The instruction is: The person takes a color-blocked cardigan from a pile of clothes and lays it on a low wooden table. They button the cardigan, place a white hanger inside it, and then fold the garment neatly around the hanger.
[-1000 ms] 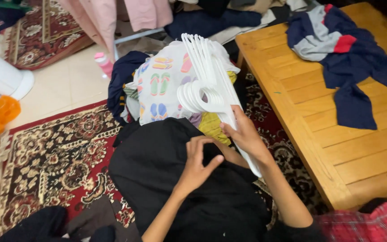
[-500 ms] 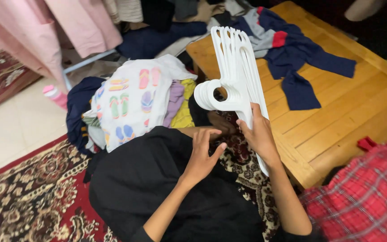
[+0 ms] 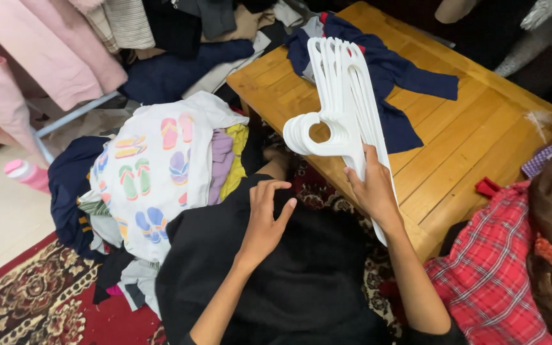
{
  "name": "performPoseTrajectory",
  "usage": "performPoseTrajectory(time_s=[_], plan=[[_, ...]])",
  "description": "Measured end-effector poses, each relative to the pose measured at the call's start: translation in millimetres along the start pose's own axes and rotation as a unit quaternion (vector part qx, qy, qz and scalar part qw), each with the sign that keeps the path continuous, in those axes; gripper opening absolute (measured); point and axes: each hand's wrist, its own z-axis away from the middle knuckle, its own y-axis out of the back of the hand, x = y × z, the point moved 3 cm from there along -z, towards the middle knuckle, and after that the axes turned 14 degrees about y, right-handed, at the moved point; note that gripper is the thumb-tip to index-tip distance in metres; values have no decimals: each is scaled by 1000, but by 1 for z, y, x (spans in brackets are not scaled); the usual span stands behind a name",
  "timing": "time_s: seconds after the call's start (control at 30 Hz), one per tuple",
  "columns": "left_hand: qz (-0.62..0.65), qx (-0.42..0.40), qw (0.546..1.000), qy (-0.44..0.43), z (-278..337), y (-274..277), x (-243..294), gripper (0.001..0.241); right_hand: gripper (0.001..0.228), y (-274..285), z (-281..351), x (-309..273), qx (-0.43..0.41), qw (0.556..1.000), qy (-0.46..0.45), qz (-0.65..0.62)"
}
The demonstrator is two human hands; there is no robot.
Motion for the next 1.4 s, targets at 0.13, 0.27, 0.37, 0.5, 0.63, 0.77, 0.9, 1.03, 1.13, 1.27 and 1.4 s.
performPoseTrajectory(time_s=[0.13, 0.27, 0.37, 0.5, 0.63, 0.77, 0.9, 1.03, 1.13, 1.27, 1.4], plan=[[15, -10, 1000, -9, -2, 0, 3, 25, 44, 0, -3, 12, -1, 1000, -11, 20], [37, 1, 998, -45, -6, 9, 19, 23, 43, 10, -13, 16, 3, 998, -6, 57], [24, 21, 999, -43, 8, 22, 24, 23, 43, 12, -11, 9, 4, 998, -16, 65], [12, 42, 999, -6, 27, 40, 18, 23, 41, 11, -11, 4, 15, 998, -15, 60], [6, 34, 999, -2, 28, 51, 6, 23, 39, 8, -7, -6, 31, 998, -23, 57], [-7, 32, 999, 7, 24, 57, -3, 23, 38, 8, -11, -12, 41, 997, -26, 61], [-93, 52, 994, 2, 14, 59, -30, 24, 38, 9, -11, -21, 58, 996, -29, 59], [-325, 129, 937, 23, -16, 57, -138, 33, 38, 7, -5, -18, 61, 995, -47, 59], [-443, 138, 882, 86, -36, 52, -192, 27, 39, 6, -4, -9, 62, 994, -55, 68], [-461, 94, 877, 99, -53, 25, -213, 45, 40, 5, -3, 2, 66, 993, -65, 72], [-523, 138, 840, 52, -75, 0, -262, 52, 41, 3, -3, 9, 72, 993, -77, 56]])
